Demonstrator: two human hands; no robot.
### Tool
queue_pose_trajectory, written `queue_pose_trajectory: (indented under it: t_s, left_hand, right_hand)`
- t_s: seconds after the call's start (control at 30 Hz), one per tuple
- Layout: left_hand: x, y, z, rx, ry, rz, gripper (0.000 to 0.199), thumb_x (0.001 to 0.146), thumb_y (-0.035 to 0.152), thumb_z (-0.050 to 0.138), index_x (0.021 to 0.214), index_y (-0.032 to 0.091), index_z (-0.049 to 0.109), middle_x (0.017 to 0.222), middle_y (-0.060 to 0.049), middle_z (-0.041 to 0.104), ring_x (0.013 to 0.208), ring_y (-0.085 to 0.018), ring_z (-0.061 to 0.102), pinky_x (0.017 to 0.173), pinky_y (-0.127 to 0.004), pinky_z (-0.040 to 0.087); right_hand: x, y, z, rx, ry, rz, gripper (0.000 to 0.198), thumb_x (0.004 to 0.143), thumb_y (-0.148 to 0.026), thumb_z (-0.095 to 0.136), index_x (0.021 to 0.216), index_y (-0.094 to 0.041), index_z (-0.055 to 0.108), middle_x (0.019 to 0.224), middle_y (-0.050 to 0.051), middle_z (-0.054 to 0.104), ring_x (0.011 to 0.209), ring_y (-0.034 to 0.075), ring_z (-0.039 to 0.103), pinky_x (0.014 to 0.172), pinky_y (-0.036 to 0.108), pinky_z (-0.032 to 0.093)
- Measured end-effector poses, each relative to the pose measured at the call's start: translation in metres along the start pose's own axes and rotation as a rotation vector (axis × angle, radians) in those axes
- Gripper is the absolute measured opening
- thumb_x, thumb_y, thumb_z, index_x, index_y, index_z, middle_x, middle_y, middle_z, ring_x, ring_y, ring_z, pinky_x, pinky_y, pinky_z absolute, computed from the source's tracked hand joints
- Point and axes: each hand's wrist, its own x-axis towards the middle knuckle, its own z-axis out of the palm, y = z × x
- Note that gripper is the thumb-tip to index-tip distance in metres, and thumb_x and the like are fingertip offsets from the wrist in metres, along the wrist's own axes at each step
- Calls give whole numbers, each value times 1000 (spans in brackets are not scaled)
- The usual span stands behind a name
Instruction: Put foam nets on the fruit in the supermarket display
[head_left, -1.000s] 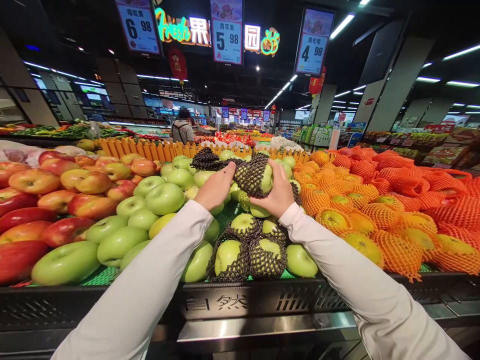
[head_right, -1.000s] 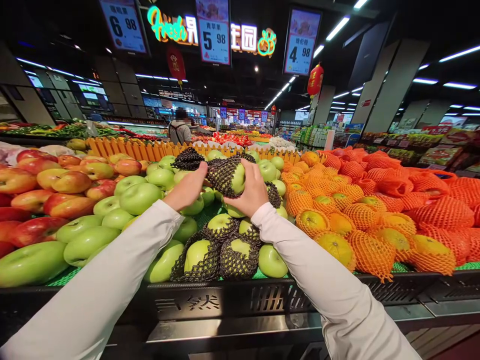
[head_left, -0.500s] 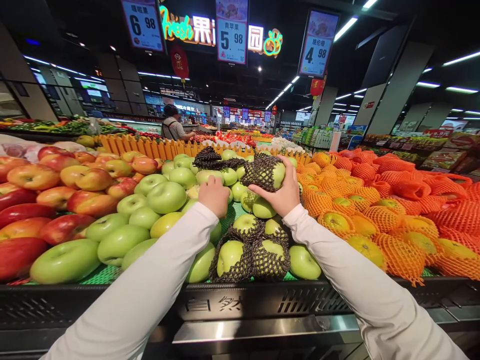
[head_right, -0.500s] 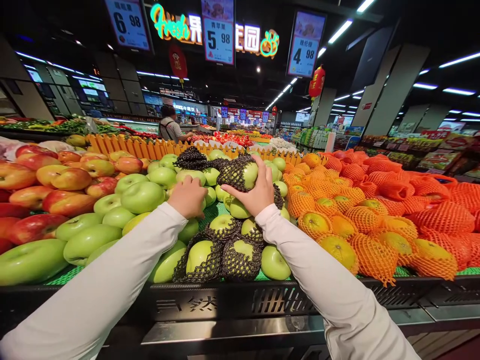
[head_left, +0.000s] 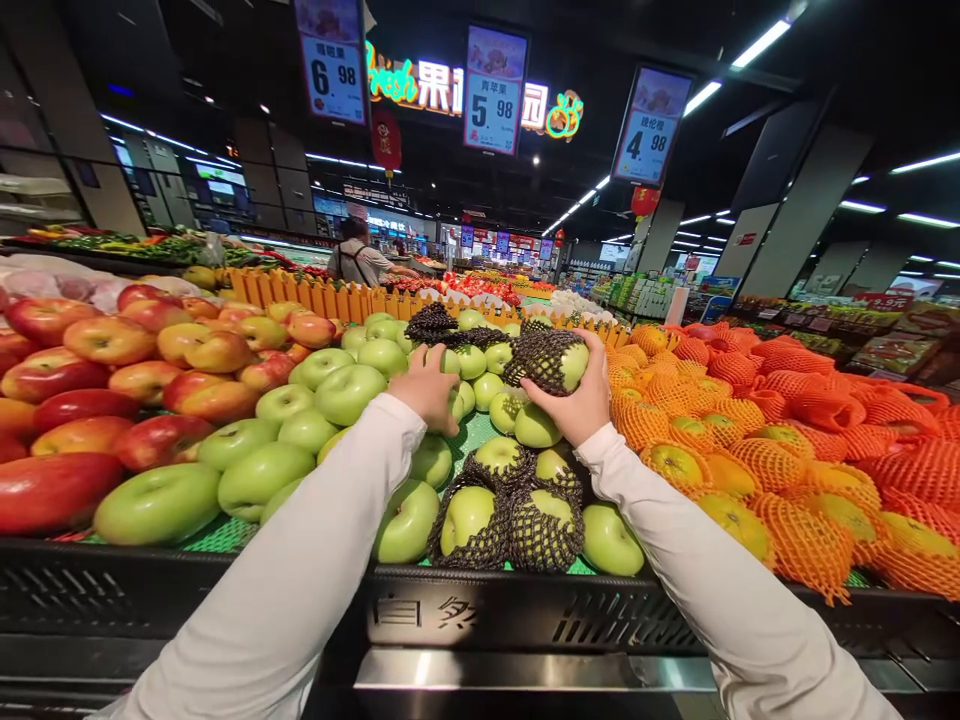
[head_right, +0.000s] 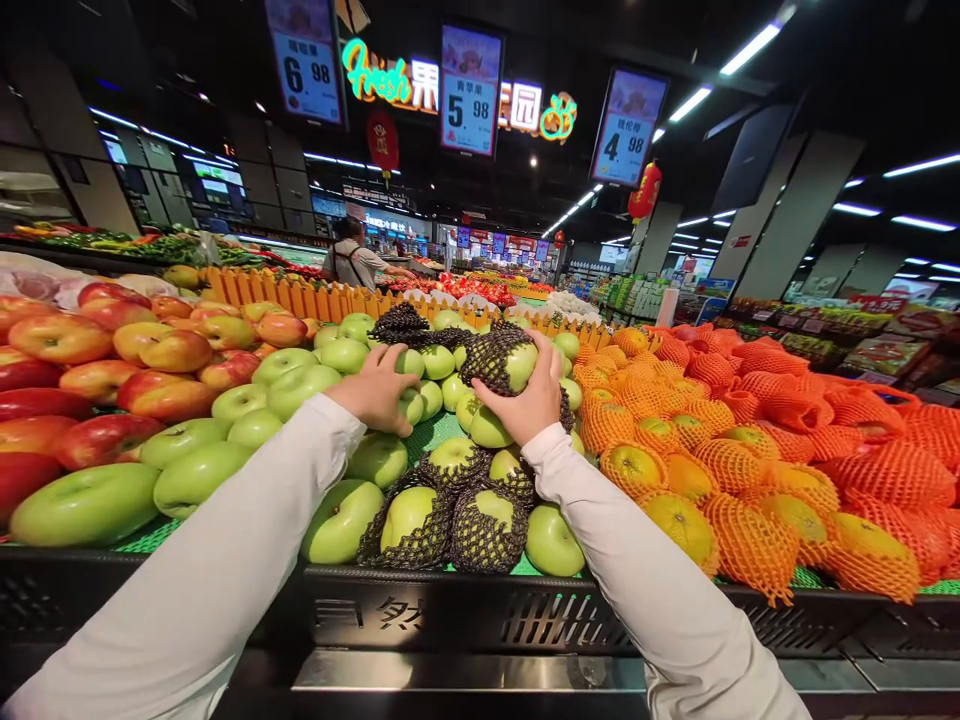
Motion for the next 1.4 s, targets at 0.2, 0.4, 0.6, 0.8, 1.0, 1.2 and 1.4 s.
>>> queue_pose_trajectory:
  t_s: [0.2,0.4,0.6,0.8,1.0,1.2,1.4]
  left_hand:
    - [0,-29,-9,-215,-19,15,70,62,34,83,126,20,57,152,-18,37,128,-38,55,104,-43,48]
    - [5,-27,-3,-170,5,133,74,56,38,82,123,18,59,147,-16,45,142,-34,41,109,-37,45]
    - [7,-8,0,-66,0,176,81,58,29,81,135,15,58,165,-21,27,155,-39,18,123,-49,23]
    - [9,14,6,3,124,137,86,58,27,86,136,11,53,150,-24,45,141,-35,40,114,-44,36]
    - [14,30,12,140,202,186,77,64,37,86,131,11,60,138,-23,58,131,-37,49,114,-47,30]
    - [17,44,23,56,180,299,56,72,19,76,127,11,65,134,-22,64,123,-37,59,107,-43,36]
    - [16,38,16,44,194,236,37,81,11,61,116,13,72,116,-17,74,119,-32,63,107,-42,35]
  right_hand:
    - [5,-5,-1,-4,-166,-73,80,65,-39,83,134,-26,46,133,9,55,126,28,55,112,47,44]
    - [29,-31,19,-175,-523,-90,84,62,-41,85,137,-27,49,129,9,58,118,30,61,102,46,50]
    - [34,-43,54,-482,-1023,-134,99,44,-45,95,133,-26,57,115,10,69,107,36,67,91,46,52]
    - [19,-35,45,-416,-644,31,87,60,-50,85,134,-21,50,117,13,62,102,33,66,89,45,52]
    - [25,-15,33,-270,-235,186,83,60,-51,79,129,-20,45,118,14,57,106,33,61,91,48,51]
    - [26,-2,33,-227,-175,205,80,59,-47,79,126,-21,45,116,13,53,107,33,58,94,50,49]
    - [19,-15,37,-210,-227,162,81,60,-39,80,130,-22,44,122,14,49,111,35,58,96,50,49]
